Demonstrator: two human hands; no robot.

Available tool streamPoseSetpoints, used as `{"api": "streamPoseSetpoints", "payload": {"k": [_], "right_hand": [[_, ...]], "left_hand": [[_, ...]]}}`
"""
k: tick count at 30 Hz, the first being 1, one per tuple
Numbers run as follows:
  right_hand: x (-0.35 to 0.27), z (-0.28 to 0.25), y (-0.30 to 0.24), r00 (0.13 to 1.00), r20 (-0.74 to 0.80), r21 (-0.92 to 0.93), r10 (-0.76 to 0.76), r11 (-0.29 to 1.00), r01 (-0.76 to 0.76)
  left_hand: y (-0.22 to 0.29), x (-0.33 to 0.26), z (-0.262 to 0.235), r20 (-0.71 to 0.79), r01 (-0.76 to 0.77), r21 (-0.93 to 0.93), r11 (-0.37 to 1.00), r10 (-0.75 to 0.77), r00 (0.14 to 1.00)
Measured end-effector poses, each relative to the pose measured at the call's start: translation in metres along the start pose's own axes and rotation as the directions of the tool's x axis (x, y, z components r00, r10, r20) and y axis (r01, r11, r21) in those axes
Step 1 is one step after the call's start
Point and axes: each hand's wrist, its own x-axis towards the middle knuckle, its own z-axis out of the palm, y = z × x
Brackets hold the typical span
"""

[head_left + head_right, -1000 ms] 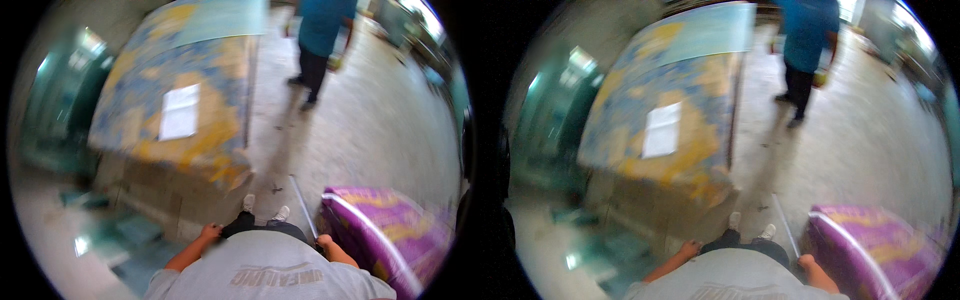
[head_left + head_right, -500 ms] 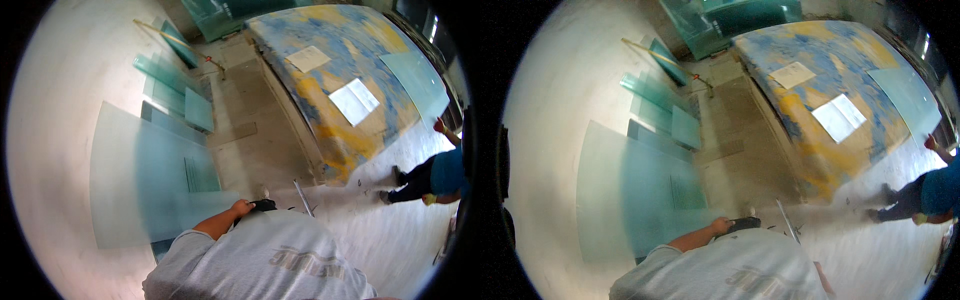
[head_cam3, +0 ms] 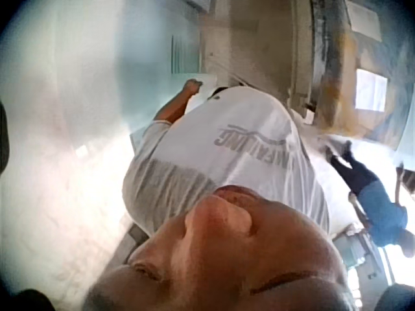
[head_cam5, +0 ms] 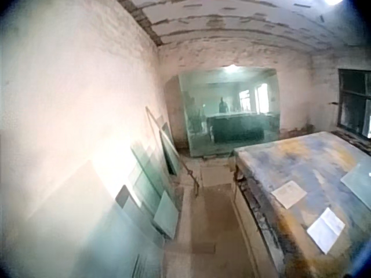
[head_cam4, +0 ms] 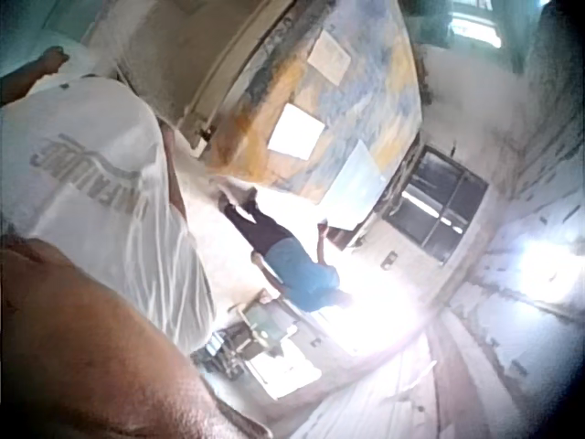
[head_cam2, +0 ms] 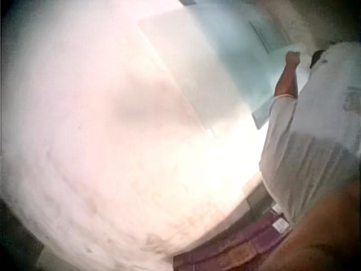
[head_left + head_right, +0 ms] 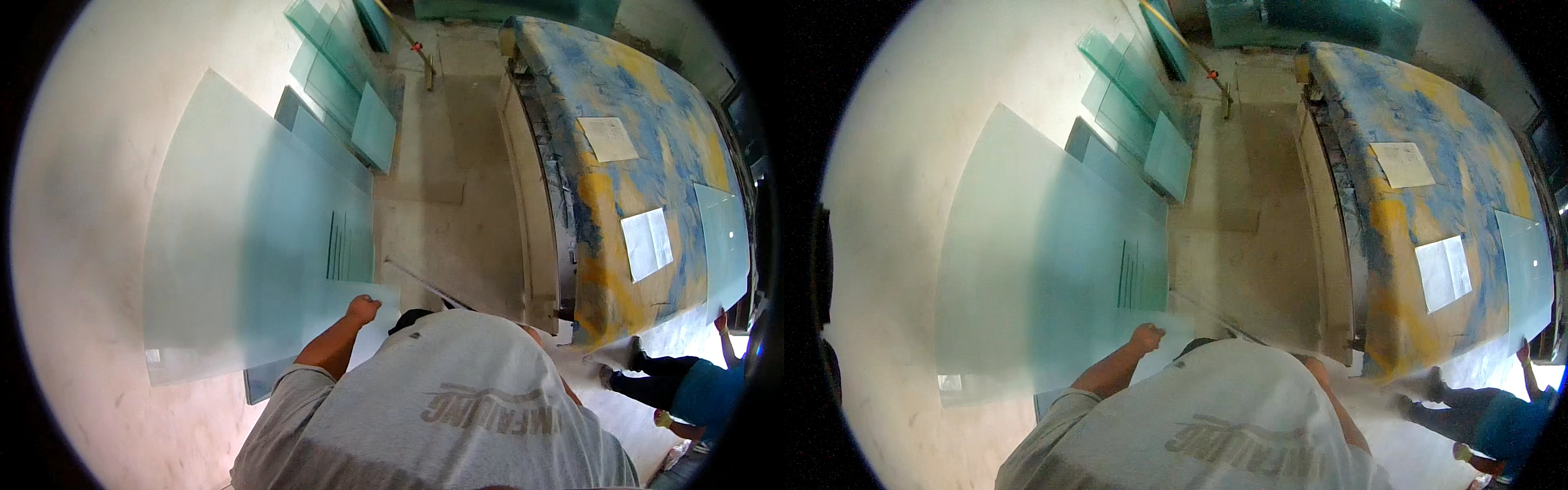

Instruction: The person measures and marks a large sheet of glass using a T-square and a glass cutter, then snaps the glass along the scored line with assistance from a coworker. The process is repeated for multiple cuts, and the person also uses a tape measure to verify dimensions.

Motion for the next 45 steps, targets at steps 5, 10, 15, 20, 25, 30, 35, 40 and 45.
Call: {"api": "streamPoseSetpoints", "payload": {"k": [5, 10, 15, 20, 25, 30, 35, 40, 45], "right_hand": [[0.030, -0.041, -0.022, 0.998, 0.054, -0.127, -0.039, 0.991, 0.046], [0.049, -0.073, -0.023, 0.993, 0.102, -0.225, -0.059, 0.971, 0.081], [0.075, -0.085, -0.009, 0.966, 0.225, -0.320, -0.123, 0.928, 0.193], [0.108, -0.103, -0.001, 0.870, 0.445, -0.539, -0.212, 0.712, 0.449], [0.034, -0.115, -0.095, 0.875, 0.462, -0.722, -0.146, 0.512, 0.466], [0.022, -0.106, -0.123, 0.923, 0.323, -0.600, -0.210, 0.709, 0.371], [0.025, -0.064, -0.085, 0.805, 0.469, -0.799, -0.364, 0.213, 0.562], [-0.026, -0.043, -0.087, 0.872, 0.360, -0.648, -0.333, 0.584, 0.490], [-0.064, -0.024, -0.083, 0.954, 0.202, -0.590, -0.221, 0.750, 0.299]], "left_hand": [[0.011, -0.043, 0.013, 0.119, 0.382, -0.371, 0.847, -0.364, 0.924], [0.050, -0.087, 0.069, 0.213, 0.034, -0.047, 0.998, -0.023, 0.977], [0.073, -0.120, 0.170, 0.196, 0.393, -0.301, 0.869, -0.347, 0.917], [0.119, -0.190, 0.164, 0.035, 0.248, -0.088, 0.965, -0.246, 0.969], [0.079, -0.220, 0.163, -0.055, 0.626, -0.548, 0.555, -0.770, 0.635], [-0.003, -0.243, 0.092, -0.198, 0.644, -0.642, 0.415, -0.902, 0.384], [-0.108, -0.237, 0.065, -0.217, 0.742, -0.557, 0.374, -0.927, 0.305], [-0.204, -0.227, 0.130, -0.250, 0.784, -0.389, 0.484, -0.875, 0.415], [-0.211, -0.228, 0.115, -0.031, 0.803, -0.408, 0.435, -0.886, 0.463]]}}
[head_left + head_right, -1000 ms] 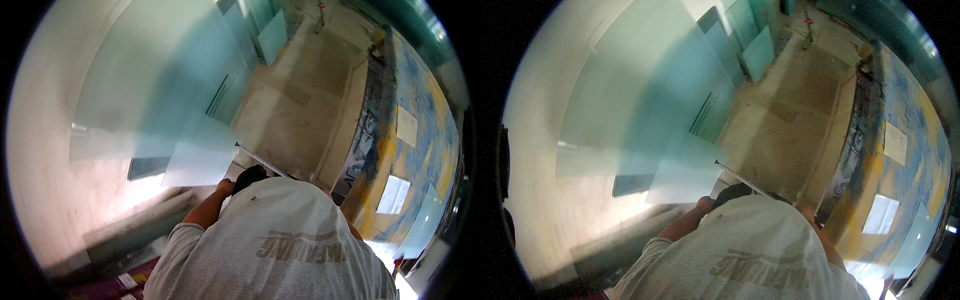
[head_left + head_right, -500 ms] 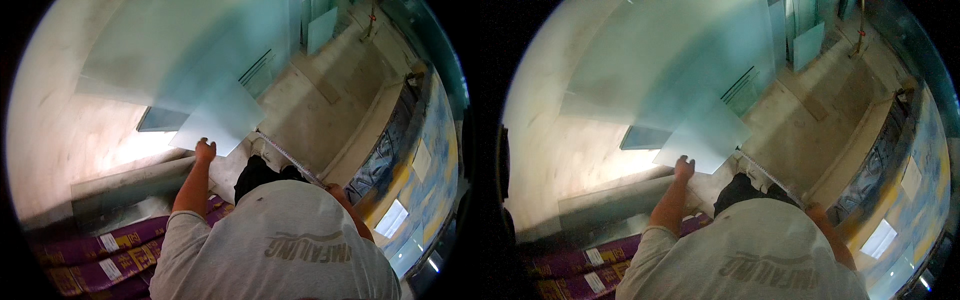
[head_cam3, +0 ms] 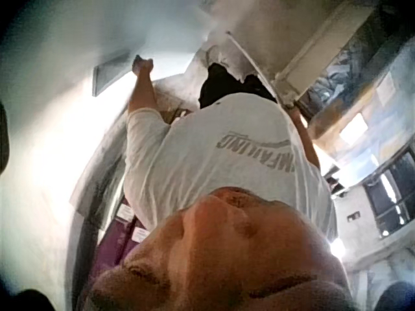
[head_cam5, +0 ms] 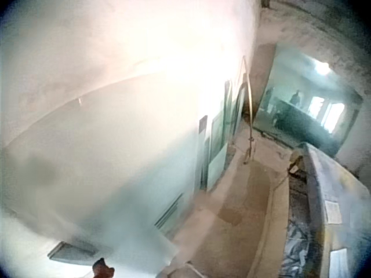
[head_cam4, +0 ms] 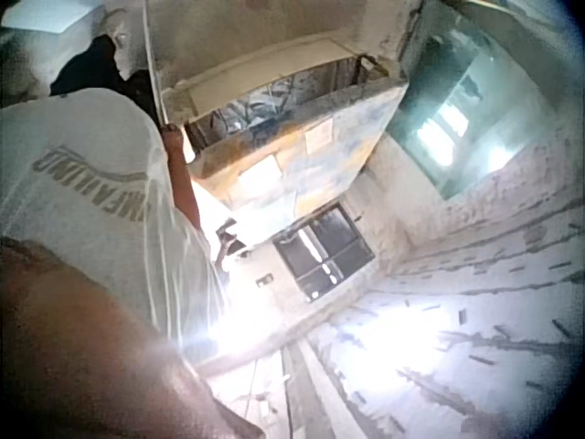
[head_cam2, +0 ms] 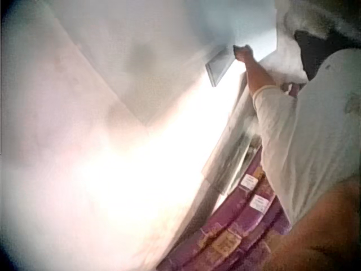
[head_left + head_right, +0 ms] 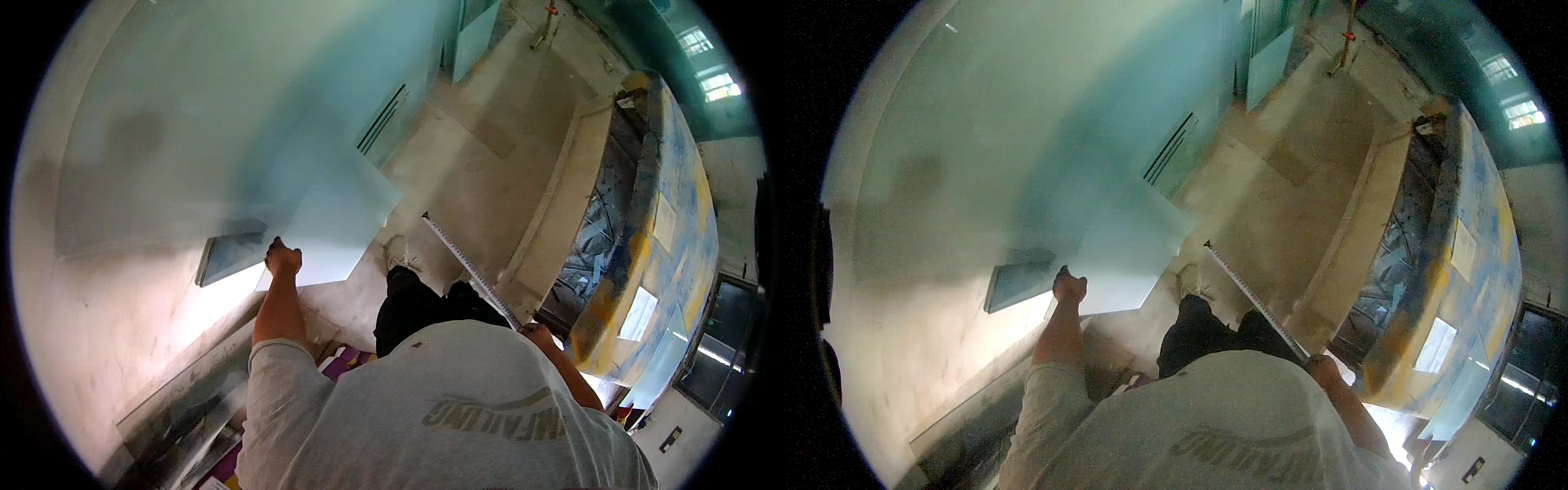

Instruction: The person measures and marks a large sheet of glass using a T-square and a glass cutter, then snaps the glass along the scored line with assistance from a coworker. The process is repeated for multiple cuts, and the person also uses a tape measure to verify dimensions.

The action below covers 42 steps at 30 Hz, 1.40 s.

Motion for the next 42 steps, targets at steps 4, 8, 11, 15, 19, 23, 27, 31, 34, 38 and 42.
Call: {"api": "streamPoseSetpoints", "payload": {"k": [4, 8, 11, 15, 19, 23, 27, 31, 34, 38, 42], "right_hand": [[-0.008, 0.002, -0.011, 0.981, -0.005, -0.153, -0.196, 0.969, 0.193], [-0.015, 0.000, -0.036, 0.994, 0.065, 0.066, 0.086, 0.994, -0.090], [-0.002, 0.031, -0.004, 0.991, -0.020, -0.157, -0.135, 0.979, 0.130], [-0.015, 0.052, 0.015, 0.991, 0.007, -0.239, -0.131, 0.962, 0.129], [-0.030, 0.059, 0.027, 0.999, -0.017, 0.115, 0.031, 0.993, -0.029], [-0.033, 0.021, 0.023, 0.947, 0.128, 0.404, 0.295, 0.856, -0.321], [-0.050, 0.004, 0.040, 0.991, 0.031, 0.213, 0.133, 0.968, -0.136], [-0.041, -0.008, 0.079, 0.992, -0.086, 0.446, 0.089, 0.894, -0.042], [-0.034, -0.031, 0.104, 0.976, -0.078, 0.710, 0.202, 0.698, -0.087], [-0.037, -0.078, 0.139, 0.960, -0.093, 0.903, 0.264, 0.428, -0.030], [0.001, -0.090, 0.184, 0.946, -0.247, 0.885, 0.210, 0.446, 0.133]], "left_hand": [[0.018, -0.019, -0.043, 0.169, 0.011, 0.055, 0.998, -0.020, 0.985], [0.027, -0.027, -0.012, 0.350, -0.286, 0.197, 0.938, 0.206, 0.914], [0.039, -0.054, 0.027, 0.358, -0.512, 0.151, 0.846, 0.436, 0.826], [0.030, -0.088, 0.085, 0.314, -0.650, 0.135, 0.748, 0.590, 0.744], [0.035, -0.084, 0.138, 0.533, -0.715, 0.135, 0.686, 0.558, 0.636], [0.085, -0.112, 0.115, 0.608, -0.740, 0.209, 0.639, 0.507, 0.610], [0.098, -0.122, 0.115, 0.512, -0.814, 0.300, 0.498, 0.636, 0.578], [0.140, -0.146, 0.063, 0.522, -0.810, 0.243, 0.534, 0.632, 0.573], [0.188, -0.185, 0.002, 0.611, -0.884, 0.394, 0.250, 0.648, 0.456], [0.211, -0.202, -0.037, 0.433, -0.751, 0.390, 0.532, 0.614, 0.660], [0.245, -0.222, -0.076, 0.342, -0.780, 0.365, 0.508, 0.706, 0.620]]}}
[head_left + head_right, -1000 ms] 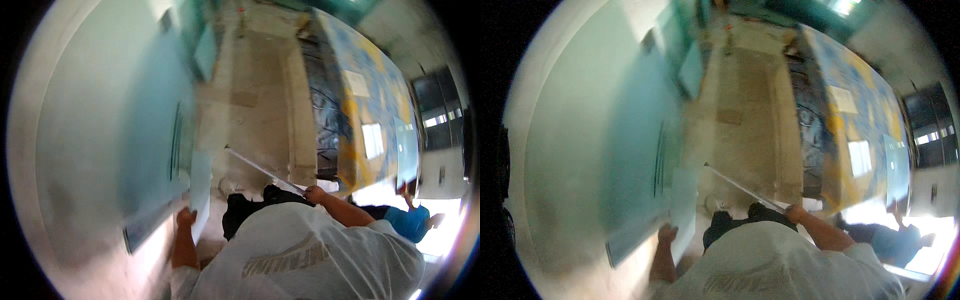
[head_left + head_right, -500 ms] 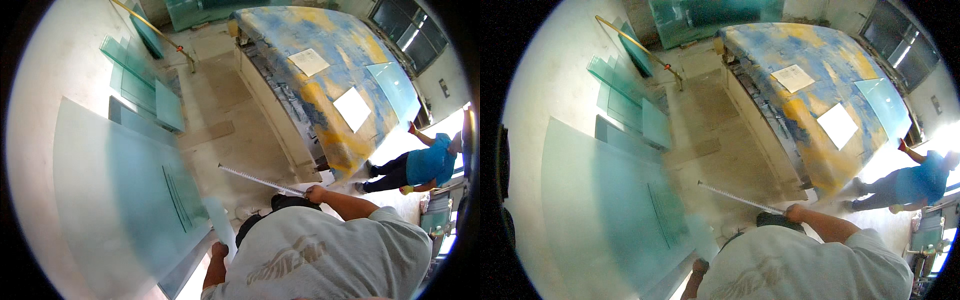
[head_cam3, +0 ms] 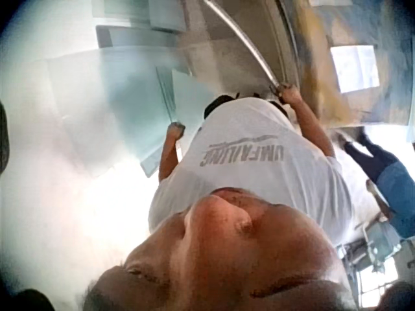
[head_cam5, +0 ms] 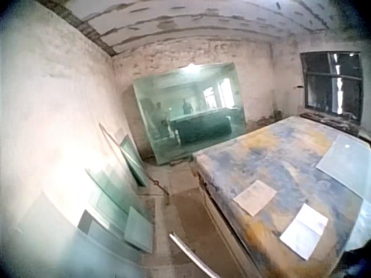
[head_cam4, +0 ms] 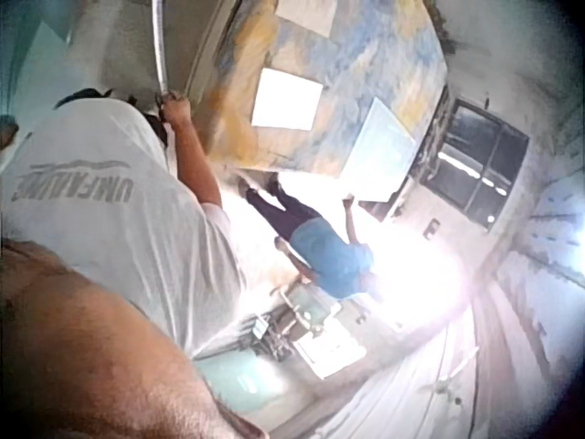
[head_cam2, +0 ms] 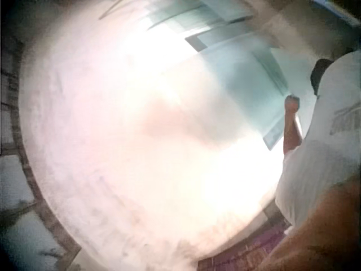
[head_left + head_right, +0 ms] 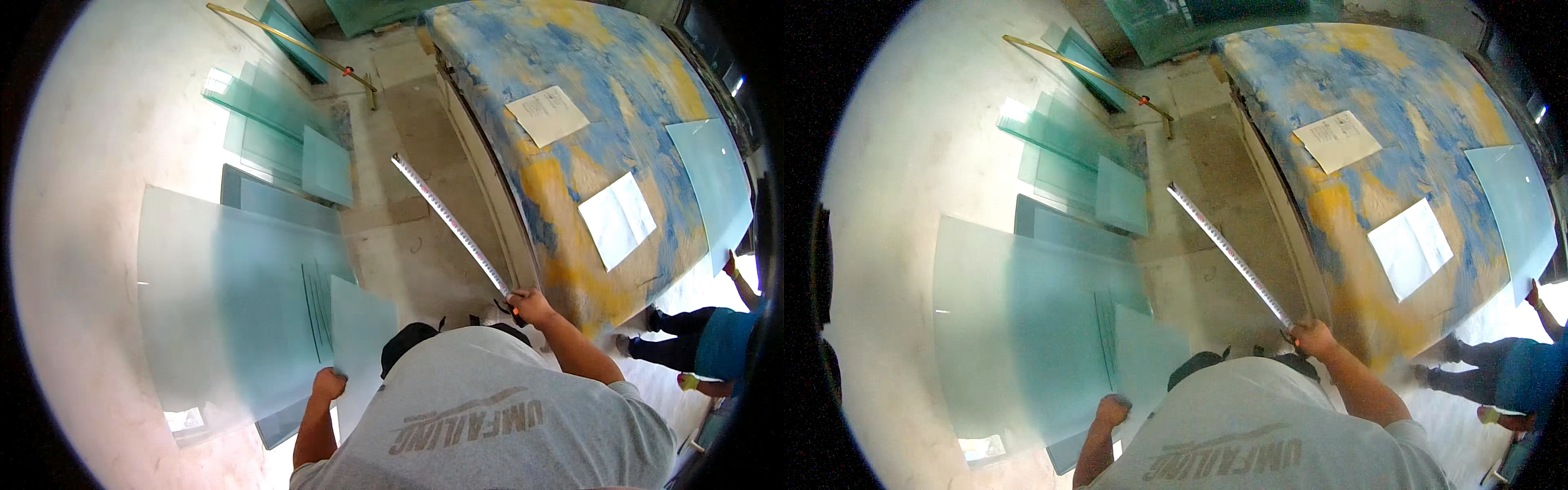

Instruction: The person measures and marks a large sheet of glass using a T-square and a glass cutter, then snaps the glass along the scored line with assistance from a coworker. The process is repeated for multiple cuts, and the person also uses a tape measure to verify dimensions.

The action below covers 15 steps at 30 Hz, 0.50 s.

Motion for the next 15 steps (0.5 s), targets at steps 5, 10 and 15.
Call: {"api": "streamPoseSetpoints", "payload": {"k": [5, 10, 15], "right_hand": [[0.008, -0.056, -0.111, 0.997, -0.039, 0.175, 0.073, 0.982, -0.065], [0.100, -0.064, -0.114, 0.992, -0.064, 0.298, 0.105, 0.951, -0.081], [0.138, -0.075, -0.186, 0.980, -0.095, 0.321, 0.177, 0.937, -0.138]], "left_hand": [[0.096, 0.015, -0.128, -0.066, 0.064, -0.101, 0.993, -0.071, 0.995], [0.115, 0.100, -0.172, -0.058, 0.012, -0.147, 0.989, -0.021, 0.998], [0.098, 0.206, -0.158, -0.051, -0.212, 0.023, 0.977, 0.213, 0.976]]}}
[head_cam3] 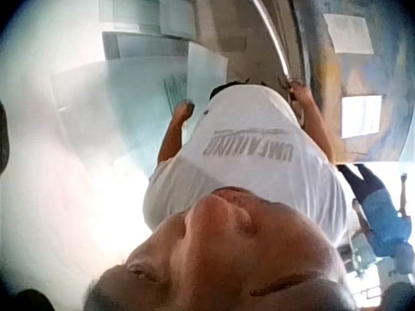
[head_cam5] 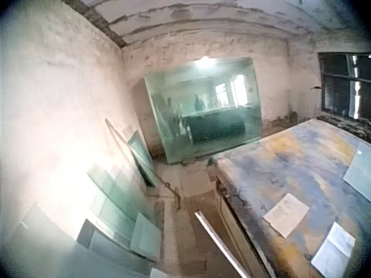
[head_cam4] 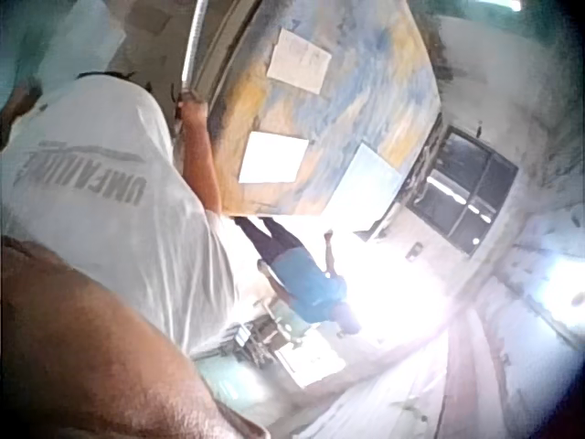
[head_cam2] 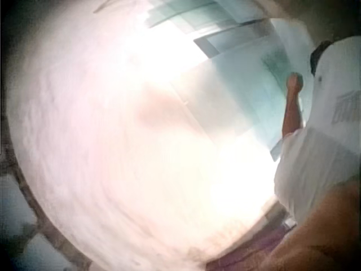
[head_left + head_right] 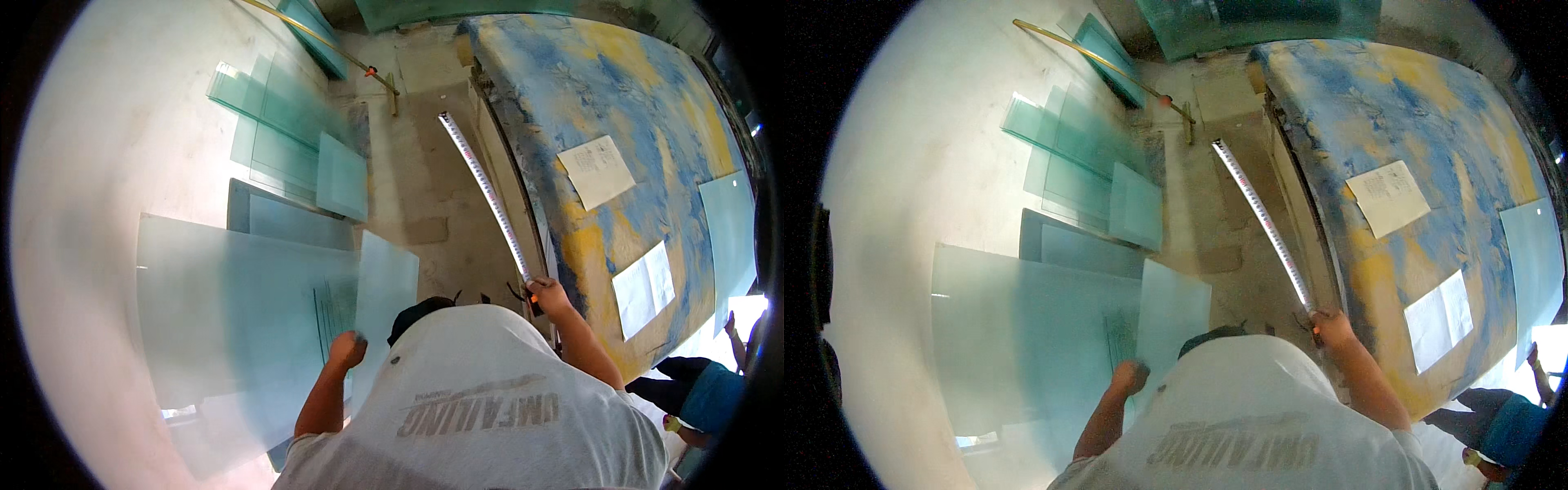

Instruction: The person measures and marks a large sheet of glass using a T-square and a glass cutter, then snaps the glass along the scored line with assistance from a coworker. The process is repeated for multiple cuts, and the person also uses a tape measure to verify dimensions.

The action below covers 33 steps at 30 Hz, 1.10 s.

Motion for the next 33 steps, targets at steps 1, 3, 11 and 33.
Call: {"api": "streamPoseSetpoints", "payload": {"k": [1, 3, 11, 33], "right_hand": [[0.008, 0.003, -0.004, 0.998, -0.051, -0.018, -0.041, 0.999, 0.040], [0.031, 0.005, -0.005, 0.977, -0.160, -0.056, -0.142, 0.989, 0.134], [0.082, -0.036, -0.065, 0.973, -0.217, 0.048, -0.077, 0.995, 0.090], [0.177, -0.176, -0.231, 0.929, -0.335, 0.283, -0.155, 0.924, 0.256]], "left_hand": [[0.013, 0.018, -0.015, 0.008, 0.057, -0.045, 0.997, -0.057, 0.998], [0.032, 0.056, -0.054, -0.001, 0.127, -0.121, 0.985, -0.128, 0.992], [-0.007, 0.201, -0.129, -0.073, -0.083, 0.064, 0.994, 0.088, 0.993], [0.539, 0.368, -0.961, -0.592, -0.011, 0.556, 0.831, 0.405, 0.697]]}}
